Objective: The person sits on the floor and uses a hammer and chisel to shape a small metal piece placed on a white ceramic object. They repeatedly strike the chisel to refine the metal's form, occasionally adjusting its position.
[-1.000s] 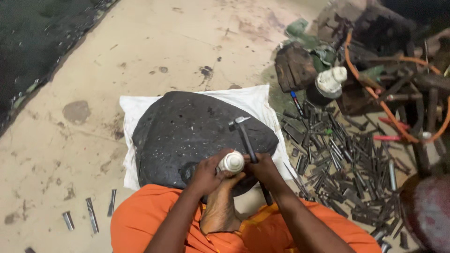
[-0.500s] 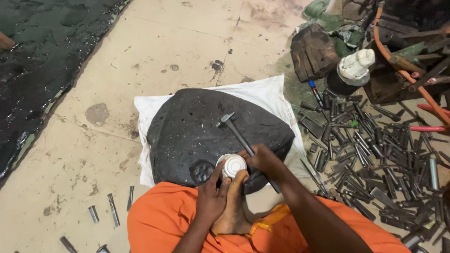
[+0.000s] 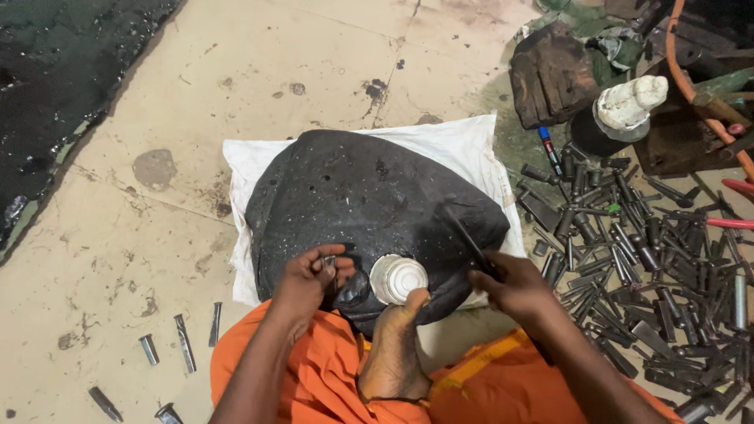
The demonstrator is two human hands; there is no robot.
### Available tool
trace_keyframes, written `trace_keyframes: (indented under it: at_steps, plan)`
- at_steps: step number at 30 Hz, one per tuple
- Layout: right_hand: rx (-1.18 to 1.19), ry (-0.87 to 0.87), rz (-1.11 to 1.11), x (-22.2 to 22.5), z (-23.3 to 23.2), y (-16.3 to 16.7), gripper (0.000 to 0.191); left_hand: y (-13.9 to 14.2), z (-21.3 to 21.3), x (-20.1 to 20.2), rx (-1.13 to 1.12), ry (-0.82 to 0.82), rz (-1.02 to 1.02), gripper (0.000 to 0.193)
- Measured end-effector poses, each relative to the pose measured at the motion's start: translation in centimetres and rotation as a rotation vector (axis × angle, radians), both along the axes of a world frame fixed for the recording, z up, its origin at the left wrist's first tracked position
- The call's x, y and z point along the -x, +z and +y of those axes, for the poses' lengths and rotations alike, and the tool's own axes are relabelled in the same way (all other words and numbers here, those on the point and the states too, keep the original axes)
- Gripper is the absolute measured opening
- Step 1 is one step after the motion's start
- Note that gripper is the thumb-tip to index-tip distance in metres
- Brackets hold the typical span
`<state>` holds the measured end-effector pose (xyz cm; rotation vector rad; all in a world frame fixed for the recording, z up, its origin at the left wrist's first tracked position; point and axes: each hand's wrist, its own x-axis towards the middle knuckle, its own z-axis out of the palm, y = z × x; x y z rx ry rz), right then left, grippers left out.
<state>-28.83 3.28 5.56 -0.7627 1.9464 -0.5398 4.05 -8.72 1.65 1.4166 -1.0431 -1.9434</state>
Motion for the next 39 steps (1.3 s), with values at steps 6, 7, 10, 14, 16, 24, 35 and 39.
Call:
trace_keyframes:
  at_steps: [6, 7, 10, 14, 16, 24, 35, 39]
  plan:
    - [-0.134, -0.176, -0.465, 1.2, 4.7, -2.2, 0.042, 1.7, -3.7, -2.2, 0.320, 0.136, -0.306, 0.027]
    - [-0.172, -0.201, -0.480, 0.7, 5.1, -3.2, 0.038, 1.9, -4.1, -3.0, 0.327, 0.154, -0.387, 0.026]
    - [-0.228, -0.234, -0.466, -0.8, 6.0, -5.8, 0.038, 1.9, -5.3, -5.9, 0.554, 0.075, -0.800, 0.023]
    - [-0.262, -0.248, -0.413, -1.6, 6.5, -7.8, 0.045, 1.1, -4.8, -13.2, 0.571, 0.148, -1.096, 0.023]
    - [-0.313, -0.153, -0.443, -0.8, 6.3, -7.9, 0.048, 1.1, -3.5, -17.8, 0.511, 0.142, -1.284, 0.027]
    - [-0.267, -0.102, -0.262, -2.3, 7.0, -9.1, 0.058, 1.0, 2.1, -27.2, 0.053, 0.231, -1.386, 0.028]
    - [-0.163, -0.046, -0.313, -1.4, 8.6, -9.5, 0.057, 0.4, 10.7, -26.5, -0.060, 0.031, -1.406, 0.033]
    - [-0.108, 0.042, -0.403, -1.3, 8.4, -8.9, 0.055, -1.9, 13.0, -25.5, 0.153, 0.266, -1.309, 0.021]
